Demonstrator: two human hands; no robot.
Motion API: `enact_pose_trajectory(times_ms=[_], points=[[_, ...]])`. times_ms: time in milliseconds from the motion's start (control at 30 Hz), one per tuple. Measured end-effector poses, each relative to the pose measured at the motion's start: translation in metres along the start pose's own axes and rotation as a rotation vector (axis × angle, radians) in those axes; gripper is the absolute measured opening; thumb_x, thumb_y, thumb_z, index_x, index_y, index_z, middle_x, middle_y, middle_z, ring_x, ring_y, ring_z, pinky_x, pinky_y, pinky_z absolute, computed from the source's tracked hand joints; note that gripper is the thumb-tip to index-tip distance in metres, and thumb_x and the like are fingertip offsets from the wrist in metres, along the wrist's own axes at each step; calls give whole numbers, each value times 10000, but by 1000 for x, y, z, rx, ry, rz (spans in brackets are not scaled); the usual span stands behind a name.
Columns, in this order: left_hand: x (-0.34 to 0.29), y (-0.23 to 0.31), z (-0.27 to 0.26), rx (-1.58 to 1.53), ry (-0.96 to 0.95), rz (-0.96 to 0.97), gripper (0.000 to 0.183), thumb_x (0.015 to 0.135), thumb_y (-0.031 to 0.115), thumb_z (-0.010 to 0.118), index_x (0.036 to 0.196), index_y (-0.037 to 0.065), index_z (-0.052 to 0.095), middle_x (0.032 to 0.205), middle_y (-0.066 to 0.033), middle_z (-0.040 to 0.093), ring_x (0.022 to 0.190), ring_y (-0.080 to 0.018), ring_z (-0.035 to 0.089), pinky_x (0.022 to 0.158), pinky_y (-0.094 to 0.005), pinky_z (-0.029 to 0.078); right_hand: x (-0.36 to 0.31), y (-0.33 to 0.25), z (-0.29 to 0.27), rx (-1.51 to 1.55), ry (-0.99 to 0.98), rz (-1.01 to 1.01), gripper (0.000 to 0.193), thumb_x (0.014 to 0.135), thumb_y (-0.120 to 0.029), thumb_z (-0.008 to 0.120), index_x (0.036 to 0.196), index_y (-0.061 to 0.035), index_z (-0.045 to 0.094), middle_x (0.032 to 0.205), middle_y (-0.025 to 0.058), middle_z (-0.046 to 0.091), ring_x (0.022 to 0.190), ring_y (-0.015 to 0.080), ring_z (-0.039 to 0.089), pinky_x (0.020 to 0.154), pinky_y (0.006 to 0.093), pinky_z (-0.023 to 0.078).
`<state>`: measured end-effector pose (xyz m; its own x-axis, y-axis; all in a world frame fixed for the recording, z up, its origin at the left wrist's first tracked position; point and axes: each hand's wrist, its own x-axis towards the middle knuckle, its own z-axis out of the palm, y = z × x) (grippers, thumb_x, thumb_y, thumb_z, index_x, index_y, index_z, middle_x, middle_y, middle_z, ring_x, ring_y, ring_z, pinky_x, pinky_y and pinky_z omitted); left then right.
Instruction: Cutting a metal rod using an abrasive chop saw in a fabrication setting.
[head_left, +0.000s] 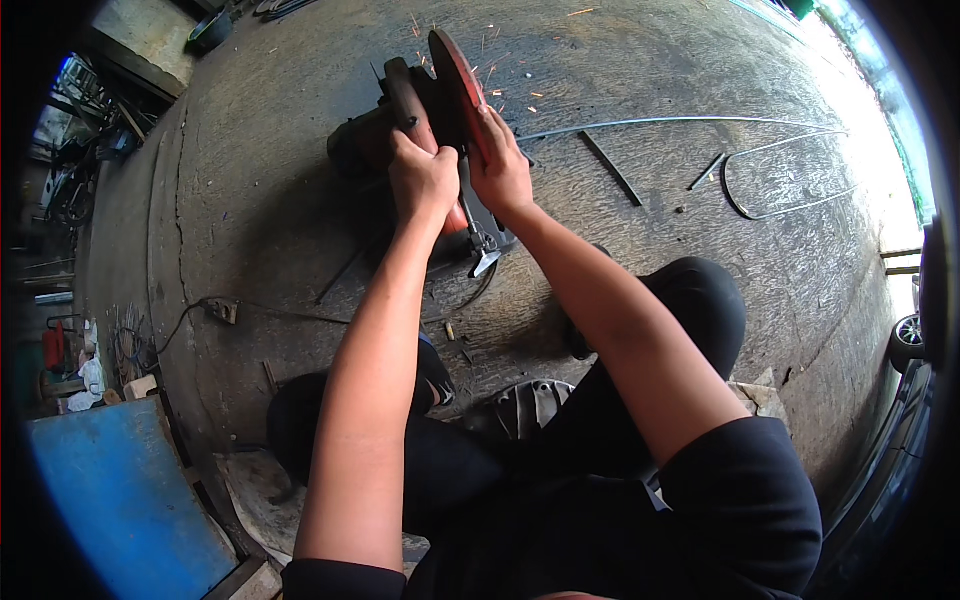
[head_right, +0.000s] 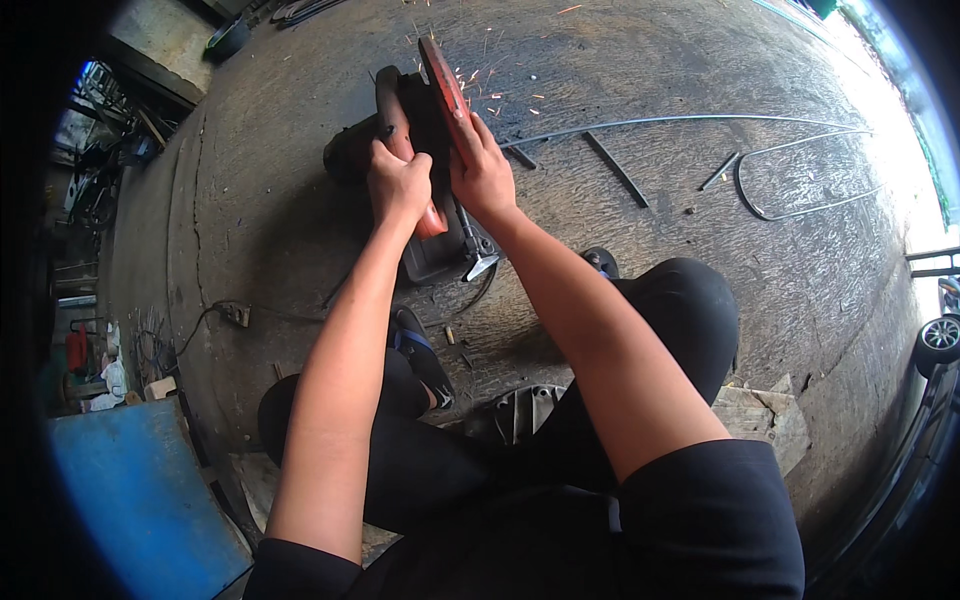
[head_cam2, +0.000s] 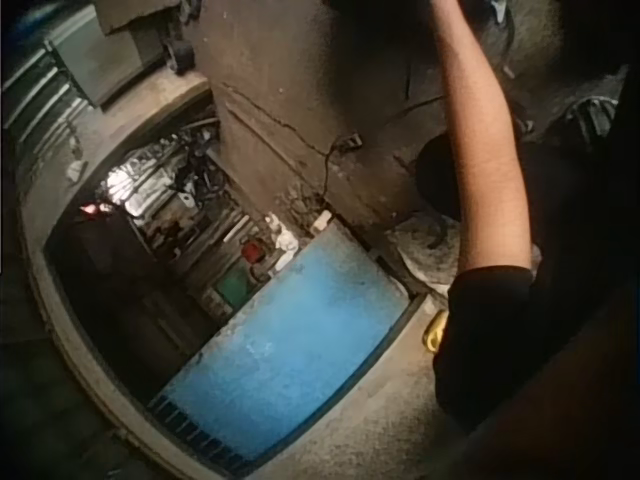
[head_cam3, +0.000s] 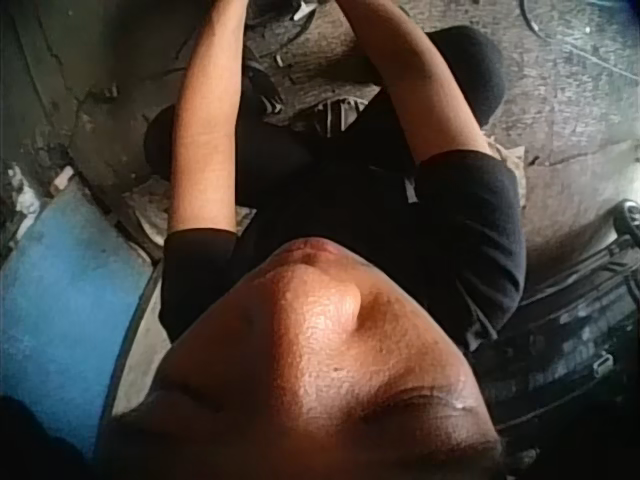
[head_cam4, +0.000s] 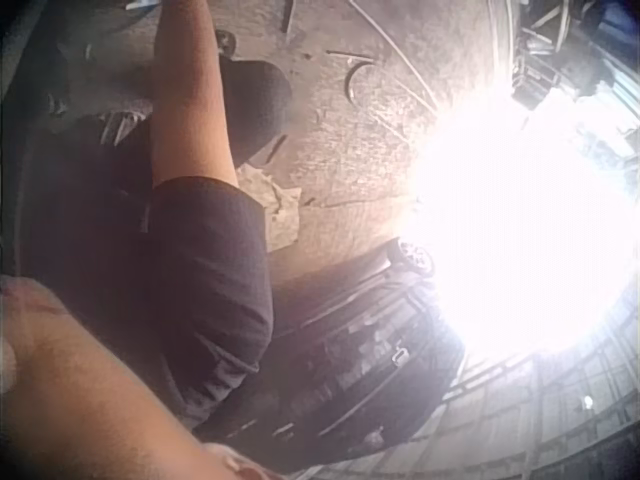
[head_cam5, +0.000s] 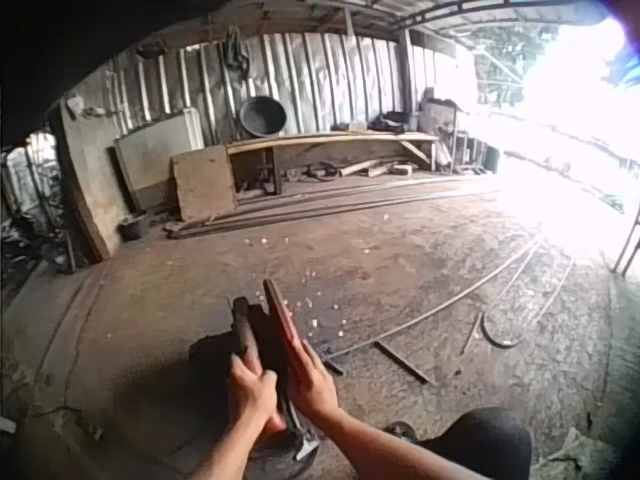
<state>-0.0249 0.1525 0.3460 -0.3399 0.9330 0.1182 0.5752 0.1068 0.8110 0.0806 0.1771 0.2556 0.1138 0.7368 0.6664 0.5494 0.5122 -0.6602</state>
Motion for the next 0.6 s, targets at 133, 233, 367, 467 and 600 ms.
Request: enact_pose_trajectory(times_ms=[133, 233, 367, 467, 600], points=[[-1, -6, -3, 4, 22, 1, 469, 717, 177, 585, 1070, -108, 468, 986, -345, 590, 967, -456, 595, 862, -454, 467, 26, -9, 1, -13, -86, 49, 583, 772, -116, 626, 1306, -50, 401, 1217, 228, 527, 1057, 405, 556, 848, 444, 500], [2, -7, -2, 10, 17, -13, 423, 705, 189, 600, 976, -125, 514, 911, -331, 608, 916, -439, 619, 830, -440, 481, 34, -12, 2, 61, -126, 208, 570, 786, -128, 610, 1317, -61, 413, 1209, 253, 536, 1006, 423, 581, 830, 464, 506], [5, -11, 2, 27, 17, -44, 358, 679, 210, 624, 779, -128, 569, 749, -296, 625, 789, -399, 657, 749, -416, 504, 33, -4, 6, -17, -26, -46, 558, 807, -125, 589, 1345, -132, 440, 1239, 270, 519, 969, 444, 593, 800, 472, 518], [6, -14, 2, 6, 31, -43, 357, 670, 219, 627, 750, -123, 569, 717, -289, 623, 752, -386, 662, 724, -409, 507, 32, -7, 6, -18, -39, -14, 564, 811, -118, 583, 1356, -155, 441, 1250, 270, 512, 964, 446, 594, 786, 469, 525], [4, -10, 2, -9, 7, -50, 321, 682, 176, 609, 764, -129, 554, 740, -318, 612, 788, -418, 653, 723, -428, 513, 31, -10, 3, -5, -54, 32, 515, 825, -81, 587, 1328, -103, 476, 1254, 214, 536, 1080, 400, 562, 870, 423, 500]])
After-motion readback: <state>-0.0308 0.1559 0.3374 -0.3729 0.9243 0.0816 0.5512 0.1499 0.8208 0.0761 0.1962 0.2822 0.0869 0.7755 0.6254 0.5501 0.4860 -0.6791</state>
